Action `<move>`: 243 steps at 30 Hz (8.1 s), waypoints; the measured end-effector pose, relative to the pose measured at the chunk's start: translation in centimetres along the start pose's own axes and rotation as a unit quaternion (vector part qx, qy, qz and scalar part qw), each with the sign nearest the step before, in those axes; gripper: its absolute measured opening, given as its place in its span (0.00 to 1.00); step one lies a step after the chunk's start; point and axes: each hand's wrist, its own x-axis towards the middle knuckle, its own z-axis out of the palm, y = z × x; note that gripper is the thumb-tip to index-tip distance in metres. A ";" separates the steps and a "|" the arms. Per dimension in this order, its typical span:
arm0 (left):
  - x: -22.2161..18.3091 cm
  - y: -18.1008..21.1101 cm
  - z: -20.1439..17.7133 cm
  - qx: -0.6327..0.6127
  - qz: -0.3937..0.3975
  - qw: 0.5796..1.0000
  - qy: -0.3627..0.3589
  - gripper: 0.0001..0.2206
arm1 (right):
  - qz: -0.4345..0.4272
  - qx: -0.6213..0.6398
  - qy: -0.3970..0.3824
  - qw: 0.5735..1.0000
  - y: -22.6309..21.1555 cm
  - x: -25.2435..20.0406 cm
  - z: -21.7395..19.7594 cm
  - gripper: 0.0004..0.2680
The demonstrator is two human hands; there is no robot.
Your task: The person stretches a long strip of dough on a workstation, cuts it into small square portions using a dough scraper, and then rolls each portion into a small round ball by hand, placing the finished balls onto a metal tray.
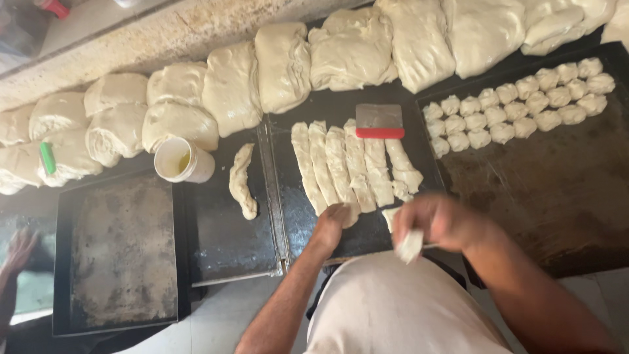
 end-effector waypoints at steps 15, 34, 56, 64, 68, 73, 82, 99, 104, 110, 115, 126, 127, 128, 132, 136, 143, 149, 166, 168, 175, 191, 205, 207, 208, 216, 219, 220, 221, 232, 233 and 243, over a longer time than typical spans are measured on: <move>-3.3 5.0 -3.0 0.149 0.330 0.931 0.058 0.24 | 0.000 -0.661 0.413 0.626 4.8 7.8 4.5 0.05; 0.2 5.6 -0.9 -0.326 0.023 0.932 -0.155 0.10 | -0.177 -0.738 0.365 0.539 6.4 4.3 2.9 0.15; -2.9 -7.2 0.3 -0.350 -0.172 0.913 0.119 0.11 | -0.068 -0.601 0.763 0.229 -23.0 -25.7 -24.9 0.06; -3.0 -0.6 0.2 -0.382 -0.110 0.915 0.065 0.13 | -0.207 -0.711 0.606 0.289 -9.4 -17.1 -14.9 0.02; -2.4 1.5 -1.3 -0.317 -0.115 0.941 -0.016 0.13 | -0.112 -0.779 0.448 0.424 0.7 -7.9 -6.8 0.02; -0.4 0.2 -2.8 -0.311 -0.095 0.943 -0.068 0.13 | 0.120 -0.824 0.352 0.427 7.8 -1.2 -3.3 0.09; 1.0 -1.9 -3.1 -0.234 -0.067 0.957 -0.157 0.19 | 0.170 -0.688 0.437 0.554 10.8 0.6 -1.9 0.06; 0.0 -0.4 1.2 -0.144 -0.116 0.979 -0.081 0.27 | 0.154 -0.587 0.372 0.702 10.3 2.0 -5.5 0.08; -1.1 -0.2 1.1 -0.278 -0.031 0.949 -0.147 0.27 | 0.056 -0.520 0.318 0.791 7.4 1.1 -3.6 0.04; -2.2 1.4 -0.3 -0.204 0.060 0.971 -0.108 0.13 | 0.009 -0.481 0.385 0.787 6.1 3.0 -0.6 0.09; -2.7 3.2 -2.6 -0.088 0.068 0.993 -0.035 0.09 | -0.011 -0.612 0.363 0.703 6.8 5.5 2.3 0.13; -3.4 4.3 -6.0 -0.007 0.109 0.990 -0.086 0.16 | 0.043 -0.637 0.449 0.625 8.4 8.1 3.8 0.07; -3.6 4.4 -5.7 -0.013 0.078 0.994 -0.078 0.15 | -0.003 -0.673 0.431 0.602 8.4 8.2 4.3 0.06; -3.4 4.6 -5.6 -0.015 0.051 0.996 -0.066 0.14 | -0.066 -0.728 0.372 0.572 8.4 8.6 5.0 0.07; -2.8 4.7 -4.4 -0.234 0.034 0.972 -0.004 0.15 | -0.195 -0.858 0.175 0.442 7.5 8.5 7.6 0.11; -3.1 5.0 -4.1 -0.379 -0.076 0.916 -0.110 0.16 | -0.203 -0.880 0.124 0.411 6.4 6.5 7.0 0.06; -5.0 8.3 -2.3 -0.108 0.064 0.992 -0.030 0.11 | 0.006 -0.264 0.406 0.875 5.9 6.2 1.2 0.15; -4.9 8.6 -1.6 -0.149 0.196 0.968 0.040 0.18 | 0.001 -0.172 0.409 0.896 8.1 5.0 -0.8 0.11; -2.1 1.0 -5.4 0.221 0.574 0.788 0.023 0.13 | 0.146 -0.442 0.434 0.771 8.6 7.0 2.3 0.04; -1.5 -0.6 -4.8 0.155 0.586 0.795 0.014 0.14 | 0.173 -0.360 0.400 0.825 8.5 6.9 4.2 0.05; 4.4 -6.8 -3.9 -0.074 -0.088 0.992 0.055 0.13 | 0.009 -0.211 0.075 0.975 4.0 0.8 8.2 0.12; -5.8 8.6 -0.4 0.200 0.401 0.888 0.103 0.38 | 0.117 -0.579 0.407 0.696 2.9 4.8 2.0 0.11; -0.9 2.1 -3.1 -0.426 -0.060 0.887 -0.169 0.20 | -0.187 -0.863 0.161 0.441 7.4 6.1 5.9 0.12; -1.4 2.1 -3.6 -0.463 -0.098 0.860 -0.190 0.19 | -0.205 -0.869 0.156 0.422 8.3 6.2 5.8 0.10; -1.4 2.5 -3.9 -0.462 -0.102 0.861 -0.188 0.17 | -0.219 -0.863 0.165 0.423 8.6 6.5 5.6 0.09; -1.7 2.7 -3.4 -0.203 0.148 0.961 -0.111 0.15 | -0.111 -0.763 0.339 0.540 9.3 6.5 4.1 0.15; -1.1 2.1 -3.6 -0.316 0.082 0.938 -0.119 0.12 | -0.083 -0.723 0.348 0.590 7.7 5.1 3.2 0.14; -1.3 1.9 -3.6 -0.325 0.050 0.940 -0.088 0.12 | -0.092 -0.686 0.361 0.625 6.9 4.3 3.2 0.14; -1.4 1.7 -3.7 -0.333 0.018 0.941 -0.057 0.11 | -0.101 -0.647 0.372 0.658 6.0 3.4 3.1 0.14; -3.3 2.0 -2.6 -0.310 -0.069 0.948 0.014 0.11 | -0.315 -0.351 0.589 0.656 -4.3 -6.9 -7.6 0.06; -3.5 2.1 -2.1 -0.309 -0.074 0.948 0.013 0.11 | -0.298 -0.333 0.611 0.653 -3.6 -7.2 -10.4 0.05; -3.4 1.6 -2.3 -0.275 -0.073 0.958 -0.011 0.13 | -0.122 -0.678 0.626 0.364 -0.1 -8.0 -9.4 0.05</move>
